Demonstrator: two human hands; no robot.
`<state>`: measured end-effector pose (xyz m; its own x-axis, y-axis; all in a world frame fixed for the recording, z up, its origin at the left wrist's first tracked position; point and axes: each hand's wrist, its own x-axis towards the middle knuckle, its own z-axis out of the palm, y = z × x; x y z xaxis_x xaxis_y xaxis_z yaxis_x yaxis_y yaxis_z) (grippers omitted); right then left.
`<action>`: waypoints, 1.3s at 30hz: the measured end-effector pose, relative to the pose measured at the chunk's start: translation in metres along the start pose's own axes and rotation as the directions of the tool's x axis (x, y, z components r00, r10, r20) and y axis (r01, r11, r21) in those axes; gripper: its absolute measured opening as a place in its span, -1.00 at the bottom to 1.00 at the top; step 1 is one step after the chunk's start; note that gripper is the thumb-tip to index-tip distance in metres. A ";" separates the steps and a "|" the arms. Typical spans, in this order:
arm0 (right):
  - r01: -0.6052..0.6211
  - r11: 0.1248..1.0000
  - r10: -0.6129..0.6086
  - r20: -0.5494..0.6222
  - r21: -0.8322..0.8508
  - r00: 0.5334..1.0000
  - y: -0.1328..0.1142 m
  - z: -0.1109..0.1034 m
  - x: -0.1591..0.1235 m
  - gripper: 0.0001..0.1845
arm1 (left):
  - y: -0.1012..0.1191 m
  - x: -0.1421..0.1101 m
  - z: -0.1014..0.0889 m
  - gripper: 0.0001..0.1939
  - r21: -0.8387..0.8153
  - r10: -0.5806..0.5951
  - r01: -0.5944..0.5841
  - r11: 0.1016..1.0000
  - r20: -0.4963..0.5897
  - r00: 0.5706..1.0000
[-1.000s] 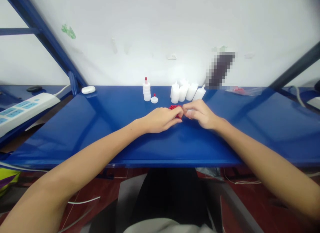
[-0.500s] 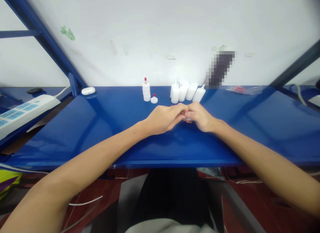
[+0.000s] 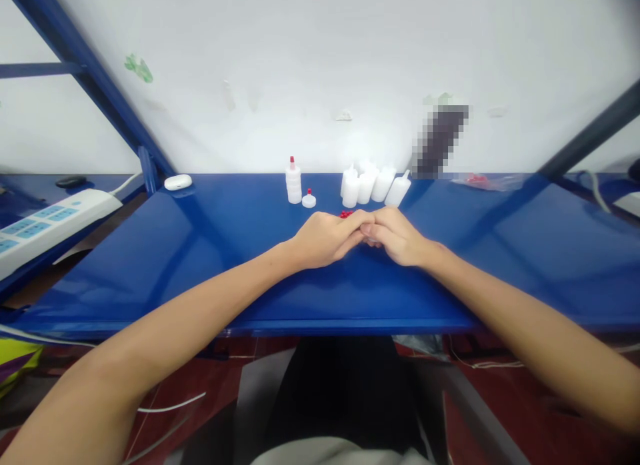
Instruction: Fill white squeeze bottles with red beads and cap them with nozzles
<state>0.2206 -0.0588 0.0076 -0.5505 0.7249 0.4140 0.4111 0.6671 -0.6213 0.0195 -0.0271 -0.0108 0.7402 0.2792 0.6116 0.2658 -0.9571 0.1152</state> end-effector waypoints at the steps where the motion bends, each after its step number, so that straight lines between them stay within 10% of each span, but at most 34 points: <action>1: -0.001 1.000 0.000 -0.020 -0.015 1.000 0.000 0.000 0.001 -0.56 | -0.001 -0.001 0.000 -0.77 -0.015 -0.023 0.023 1.000 -0.002 1.000; 5: -0.028 0.997 0.017 -0.146 -0.069 0.989 0.003 -0.001 0.003 -0.46 | -0.004 -0.001 -0.002 -0.73 -0.160 -0.176 0.155 0.975 -0.124 0.977; 12: -0.226 0.963 0.168 -0.333 -0.146 0.928 0.017 -0.010 0.001 -0.57 | -0.048 0.000 -0.017 -0.75 -0.260 -0.527 0.466 0.846 -0.277 0.803; 19: -0.264 0.964 0.254 -0.416 0.035 0.873 0.016 -0.010 0.001 -0.61 | -0.085 -0.008 -0.020 -0.76 -0.165 -0.618 0.603 0.780 -0.351 0.704; 31: -0.370 0.926 0.378 -0.238 0.078 0.895 0.024 -0.008 0.008 -0.73 | -0.087 -0.011 -0.019 -0.70 -0.074 -0.653 0.664 0.744 -0.290 0.700; 39: -0.378 0.926 0.354 -0.321 -0.011 0.878 0.026 -0.011 0.009 -0.68 | -0.076 -0.009 -0.020 -0.68 -0.027 -0.613 0.630 0.776 -0.267 0.744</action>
<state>0.2346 -0.0331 0.0020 -0.1042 0.9282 0.3571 0.5966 0.3457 -0.7243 -0.0194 0.0420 -0.0093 0.2223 0.7735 0.5935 0.6559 -0.5690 0.4960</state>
